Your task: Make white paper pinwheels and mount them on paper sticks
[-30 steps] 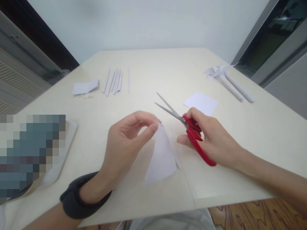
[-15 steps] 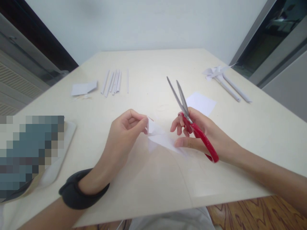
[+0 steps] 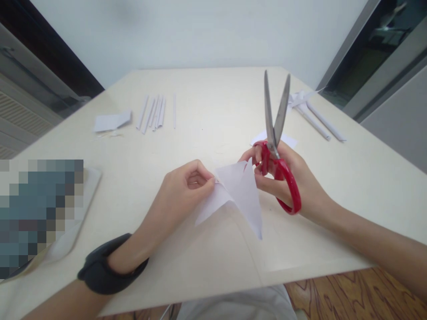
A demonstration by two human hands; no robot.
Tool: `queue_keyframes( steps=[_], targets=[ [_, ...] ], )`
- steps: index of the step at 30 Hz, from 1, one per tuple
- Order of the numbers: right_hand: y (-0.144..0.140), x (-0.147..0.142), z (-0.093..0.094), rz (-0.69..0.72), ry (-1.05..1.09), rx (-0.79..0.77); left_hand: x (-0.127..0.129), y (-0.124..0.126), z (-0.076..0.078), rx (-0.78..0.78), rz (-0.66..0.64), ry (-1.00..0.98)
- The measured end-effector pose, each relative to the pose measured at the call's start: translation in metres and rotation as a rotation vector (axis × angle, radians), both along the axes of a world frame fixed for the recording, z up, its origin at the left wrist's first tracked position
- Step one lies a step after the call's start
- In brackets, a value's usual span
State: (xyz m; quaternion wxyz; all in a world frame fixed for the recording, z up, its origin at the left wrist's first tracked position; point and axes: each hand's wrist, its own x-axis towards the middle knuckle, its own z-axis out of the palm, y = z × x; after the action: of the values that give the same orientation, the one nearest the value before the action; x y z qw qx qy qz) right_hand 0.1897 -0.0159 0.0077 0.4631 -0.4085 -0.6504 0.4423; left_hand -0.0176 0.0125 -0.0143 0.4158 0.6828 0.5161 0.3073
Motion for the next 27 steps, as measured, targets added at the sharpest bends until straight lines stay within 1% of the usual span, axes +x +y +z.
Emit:
queue_keyframes(
  steps=[4,9,15,19,21,25,27],
  targets=[
    [0.003,0.002,-0.001,-0.019,0.079,0.077,0.000,-0.001,0.001,0.022,-0.016,0.111],
    [0.004,0.002,0.000,-0.029,0.113,0.113,0.001,-0.003,0.002,0.039,-0.019,0.170],
    [0.004,0.001,-0.001,0.001,0.119,0.116,0.001,-0.005,0.005,0.065,-0.016,0.203],
    [0.003,0.000,-0.001,-0.008,0.100,0.134,0.003,-0.005,0.009,0.051,-0.020,0.194],
    [0.002,-0.001,-0.001,-0.014,0.105,0.127,0.005,-0.006,0.010,0.099,-0.029,0.163],
    [-0.002,-0.002,0.001,0.009,0.119,0.098,0.008,-0.010,0.013,0.326,-0.040,0.017],
    [-0.005,-0.003,0.002,0.038,0.111,0.072,0.010,-0.014,0.016,0.363,-0.086,-0.072]
  ],
)
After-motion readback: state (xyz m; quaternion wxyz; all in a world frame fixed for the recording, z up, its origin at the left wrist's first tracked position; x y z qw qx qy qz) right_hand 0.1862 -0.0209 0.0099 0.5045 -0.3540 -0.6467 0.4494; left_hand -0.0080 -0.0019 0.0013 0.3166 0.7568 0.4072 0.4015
